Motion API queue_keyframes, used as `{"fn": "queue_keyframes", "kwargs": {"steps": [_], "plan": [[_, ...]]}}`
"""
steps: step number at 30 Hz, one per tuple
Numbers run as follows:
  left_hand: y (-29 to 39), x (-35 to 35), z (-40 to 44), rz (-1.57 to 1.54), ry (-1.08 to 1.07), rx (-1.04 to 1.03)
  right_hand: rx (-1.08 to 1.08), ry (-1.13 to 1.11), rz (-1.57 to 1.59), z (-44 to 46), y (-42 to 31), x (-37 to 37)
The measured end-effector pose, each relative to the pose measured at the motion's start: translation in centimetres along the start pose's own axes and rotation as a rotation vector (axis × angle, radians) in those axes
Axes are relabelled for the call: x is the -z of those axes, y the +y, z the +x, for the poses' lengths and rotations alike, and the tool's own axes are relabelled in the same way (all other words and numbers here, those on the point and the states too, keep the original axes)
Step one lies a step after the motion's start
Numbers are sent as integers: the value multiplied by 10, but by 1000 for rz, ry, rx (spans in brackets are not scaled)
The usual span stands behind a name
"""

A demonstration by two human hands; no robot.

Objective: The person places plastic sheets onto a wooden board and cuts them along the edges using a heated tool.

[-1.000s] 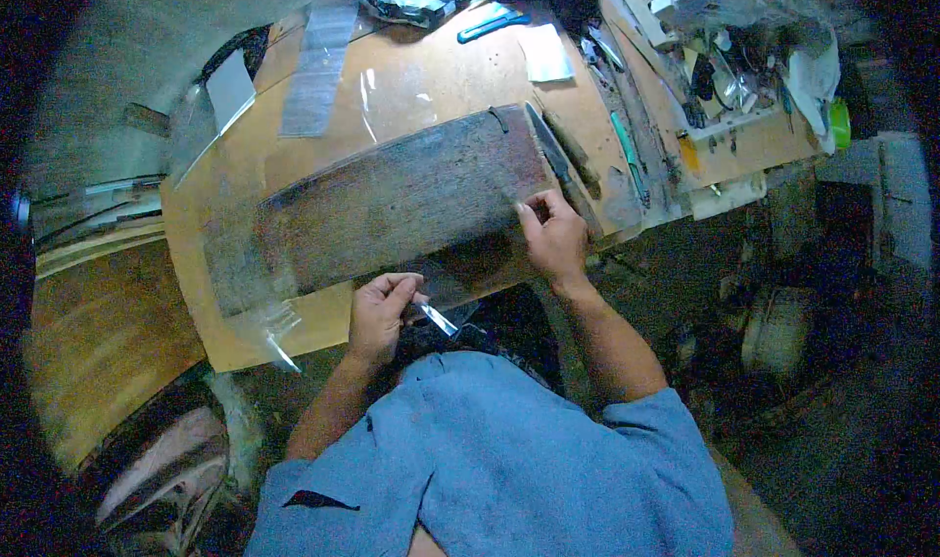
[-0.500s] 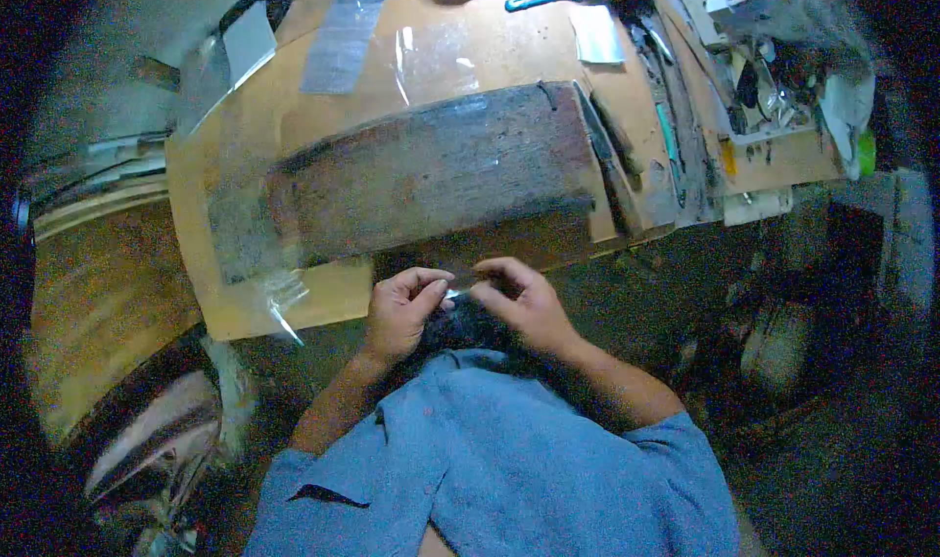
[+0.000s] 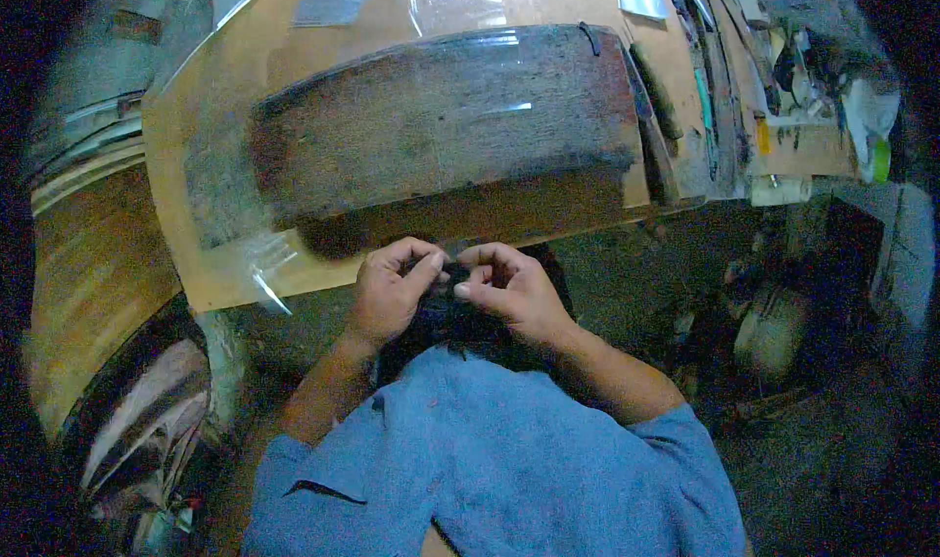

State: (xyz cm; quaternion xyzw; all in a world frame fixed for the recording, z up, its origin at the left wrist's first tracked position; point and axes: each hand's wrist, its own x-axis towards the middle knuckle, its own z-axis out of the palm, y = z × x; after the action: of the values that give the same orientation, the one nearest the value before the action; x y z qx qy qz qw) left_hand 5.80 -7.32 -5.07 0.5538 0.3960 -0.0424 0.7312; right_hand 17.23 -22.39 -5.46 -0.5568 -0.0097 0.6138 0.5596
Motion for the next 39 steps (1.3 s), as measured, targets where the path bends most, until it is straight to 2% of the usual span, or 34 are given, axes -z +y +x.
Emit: {"fn": "queue_keyframes", "kwargs": {"steps": [5, 8, 13, 16, 18, 20, 22, 23, 24, 26, 27, 28, 30, 31, 39], "plan": [[2, 3, 6, 66, 1, -57, -78, 39, 21, 2, 1, -2], [12, 3, 8, 130, 6, -58, -22, 29, 112, 4, 7, -1], [13, 2, 16, 120, 31, -94, 64, 146, -38, 5, -2, -8], [13, 2, 21, -19, 141, -103, 28, 188, -60, 10, -9, -8], [16, 5, 24, 83, 287, -255, 63, 207, -61, 19, -9, -7], [14, 7, 24, -39, 316, -231, 93, 226, -62, 29, -8, -6], [10, 11, 24, 165, 453, -355, 133, 268, -140, 39, -6, -5], [13, 11, 18, 377, 497, -428, 148, 268, -82, 41, -5, -6], [11, 11, 15, 378, 497, -424, 143, 268, -82, 44, -4, -6], [5, 12, 10, 729, 430, -642, 162, 288, -100, 48, 0, -4], [1, 10, 7, 795, 385, -670, 158, 288, -100, 48, 1, -3], [0, 5, 4, 794, 385, -667, 128, 293, -118, 48, 1, -2], [0, -7, -1, 1032, 403, -685, 89, 300, -136, 49, 1, 0], [-4, -9, -4, 1095, 334, -653, 123, 292, -117, 50, 2, 0], [-4, -26, 8, 1250, 292, -487, 144, 295, -85, 55, 1, -1]]}}
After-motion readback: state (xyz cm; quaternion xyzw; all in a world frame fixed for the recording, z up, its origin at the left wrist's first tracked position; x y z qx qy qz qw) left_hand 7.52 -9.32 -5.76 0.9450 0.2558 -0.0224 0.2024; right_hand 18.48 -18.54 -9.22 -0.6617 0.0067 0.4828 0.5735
